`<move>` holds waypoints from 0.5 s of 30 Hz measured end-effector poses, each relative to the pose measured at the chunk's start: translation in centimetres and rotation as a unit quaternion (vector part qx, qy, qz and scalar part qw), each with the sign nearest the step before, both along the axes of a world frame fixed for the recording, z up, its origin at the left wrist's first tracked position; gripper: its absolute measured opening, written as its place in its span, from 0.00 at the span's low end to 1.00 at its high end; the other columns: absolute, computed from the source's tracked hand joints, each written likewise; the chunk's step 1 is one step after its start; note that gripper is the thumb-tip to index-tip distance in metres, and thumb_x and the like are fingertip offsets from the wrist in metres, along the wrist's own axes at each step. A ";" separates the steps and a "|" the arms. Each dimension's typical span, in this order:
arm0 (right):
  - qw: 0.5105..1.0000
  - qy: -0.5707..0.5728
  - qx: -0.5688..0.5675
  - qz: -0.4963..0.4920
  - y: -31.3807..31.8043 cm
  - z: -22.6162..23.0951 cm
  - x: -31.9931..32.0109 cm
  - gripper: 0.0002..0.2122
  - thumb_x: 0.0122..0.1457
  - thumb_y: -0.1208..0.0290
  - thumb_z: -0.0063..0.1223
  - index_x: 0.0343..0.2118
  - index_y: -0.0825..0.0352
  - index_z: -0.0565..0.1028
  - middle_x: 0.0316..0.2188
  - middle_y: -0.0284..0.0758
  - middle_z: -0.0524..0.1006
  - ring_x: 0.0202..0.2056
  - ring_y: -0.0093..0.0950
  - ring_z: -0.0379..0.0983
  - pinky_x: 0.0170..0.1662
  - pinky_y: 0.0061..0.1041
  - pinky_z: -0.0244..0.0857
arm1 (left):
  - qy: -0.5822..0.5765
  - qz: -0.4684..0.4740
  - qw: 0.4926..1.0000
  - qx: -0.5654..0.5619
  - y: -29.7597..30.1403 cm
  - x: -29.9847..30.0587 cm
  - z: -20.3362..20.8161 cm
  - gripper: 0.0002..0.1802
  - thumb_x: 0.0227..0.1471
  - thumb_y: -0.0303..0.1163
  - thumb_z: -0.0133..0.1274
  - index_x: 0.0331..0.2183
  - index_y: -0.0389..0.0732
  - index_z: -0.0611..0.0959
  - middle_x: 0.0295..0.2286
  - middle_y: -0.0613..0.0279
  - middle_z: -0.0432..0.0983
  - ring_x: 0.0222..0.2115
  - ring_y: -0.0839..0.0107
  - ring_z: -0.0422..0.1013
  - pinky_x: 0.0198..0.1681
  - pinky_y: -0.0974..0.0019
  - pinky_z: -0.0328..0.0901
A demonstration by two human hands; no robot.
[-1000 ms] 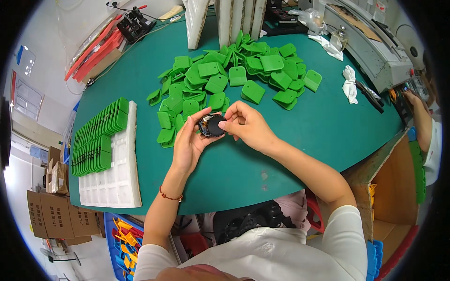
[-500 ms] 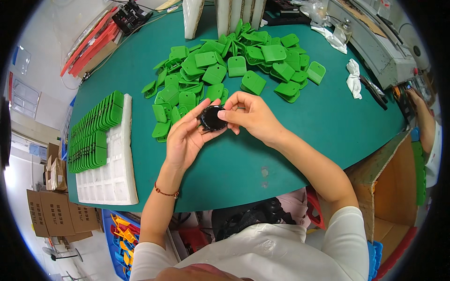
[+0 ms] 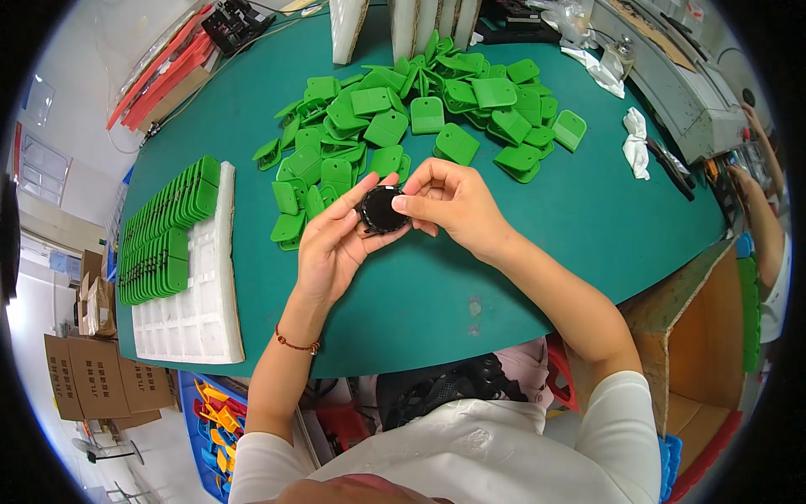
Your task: Assembling green plastic casings onto small black electronic components at a workbench.
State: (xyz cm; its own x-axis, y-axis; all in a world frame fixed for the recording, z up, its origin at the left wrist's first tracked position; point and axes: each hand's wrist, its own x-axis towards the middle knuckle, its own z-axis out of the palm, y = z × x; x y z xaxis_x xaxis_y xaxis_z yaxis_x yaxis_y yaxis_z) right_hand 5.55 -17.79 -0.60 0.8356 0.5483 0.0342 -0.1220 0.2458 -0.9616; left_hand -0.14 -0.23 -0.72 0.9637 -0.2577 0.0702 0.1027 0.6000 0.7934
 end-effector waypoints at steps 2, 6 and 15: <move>1.000 0.000 0.001 -0.001 0.0 0.0 0.0 0.06 0.49 0.76 0.54 0.24 0.67 0.67 0.18 0.28 0.68 0.18 0.15 0.64 0.19 0.14 0.55 | -0.004 -0.001 1.000 0.003 0.0 0.0 0.0 0.23 0.55 0.26 0.31 0.53 0.30 0.55 0.53 0.47 0.52 0.50 0.58 0.59 0.52 0.53 0.58; 1.000 -0.003 0.002 -0.003 0.0 0.0 0.1 0.06 0.48 0.76 0.54 0.24 0.67 0.68 0.18 0.28 0.69 0.18 0.15 0.64 0.19 0.14 0.56 | -0.003 -0.001 1.000 0.003 0.0 0.1 0.1 0.23 0.55 0.26 0.31 0.53 0.30 0.55 0.53 0.47 0.52 0.50 0.58 0.59 0.52 0.53 0.58; 1.000 -0.002 0.000 -0.005 0.0 0.1 0.0 0.06 0.48 0.76 0.55 0.23 0.67 0.68 0.18 0.29 0.69 0.19 0.15 0.65 0.19 0.13 0.57 | -0.009 0.000 1.000 0.012 -0.1 0.0 0.1 0.23 0.55 0.26 0.31 0.53 0.30 0.56 0.53 0.47 0.52 0.50 0.58 0.59 0.51 0.54 0.58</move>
